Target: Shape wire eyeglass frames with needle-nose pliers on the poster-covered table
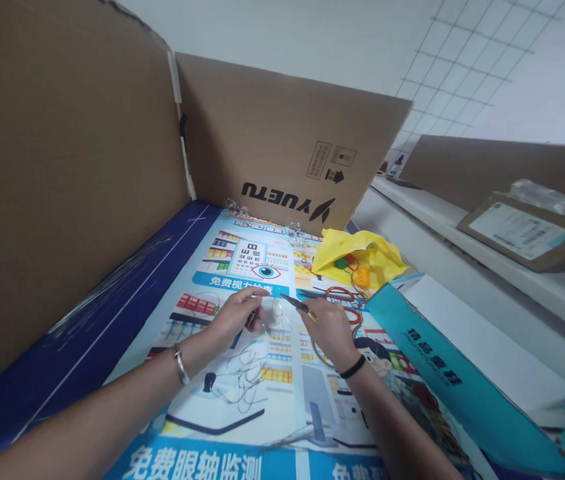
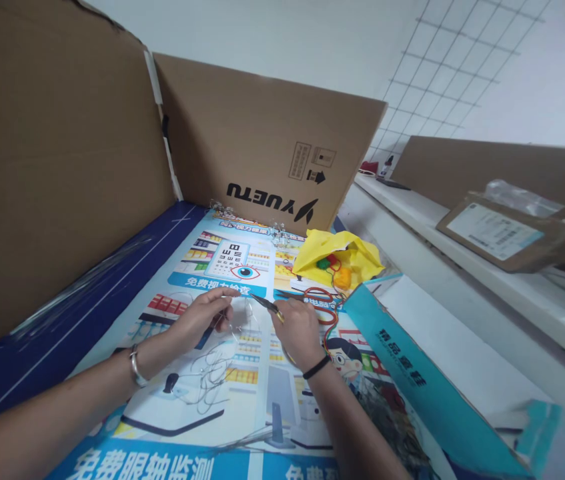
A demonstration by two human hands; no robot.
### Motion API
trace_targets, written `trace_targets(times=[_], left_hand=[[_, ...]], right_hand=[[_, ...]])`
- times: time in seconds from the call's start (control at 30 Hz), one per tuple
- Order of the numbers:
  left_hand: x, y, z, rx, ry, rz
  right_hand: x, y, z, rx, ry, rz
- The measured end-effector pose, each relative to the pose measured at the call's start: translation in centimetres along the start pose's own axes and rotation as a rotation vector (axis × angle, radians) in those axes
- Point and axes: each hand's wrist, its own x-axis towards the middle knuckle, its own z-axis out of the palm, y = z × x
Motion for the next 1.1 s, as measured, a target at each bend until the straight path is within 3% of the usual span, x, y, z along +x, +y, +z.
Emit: trace_targets(times=[0.37,0.53,0.7,0.83,1.1], left_hand=[[-0.1,1.2,-0.4,0.101,-0.163,-0.178],[-0.3,1.9,-0.7,0.242,-0.183,-0.149],[-0.5,2.4,-0.6,0.253,-0.230,-0.177],[-0.6,2.6,-0.3,0.281,-0.203,-0.129],[-0.2,1.8,-0.4,0.238,-0.196,-0.118]], right_hand=[[0.3,0.5,-0.9,-0.035,0.051,-0.094],[0.2,0.0,-1.2,-0.107,0.031,-0.120],[0.3,-0.5,-1.7,-0.119,0.024,-0.143],[0.3,-0.8,-2.0,-0.124,0.018,-0.158],[0.2,-1.1,-2.3,-0.156,-0.003,-0.162]])
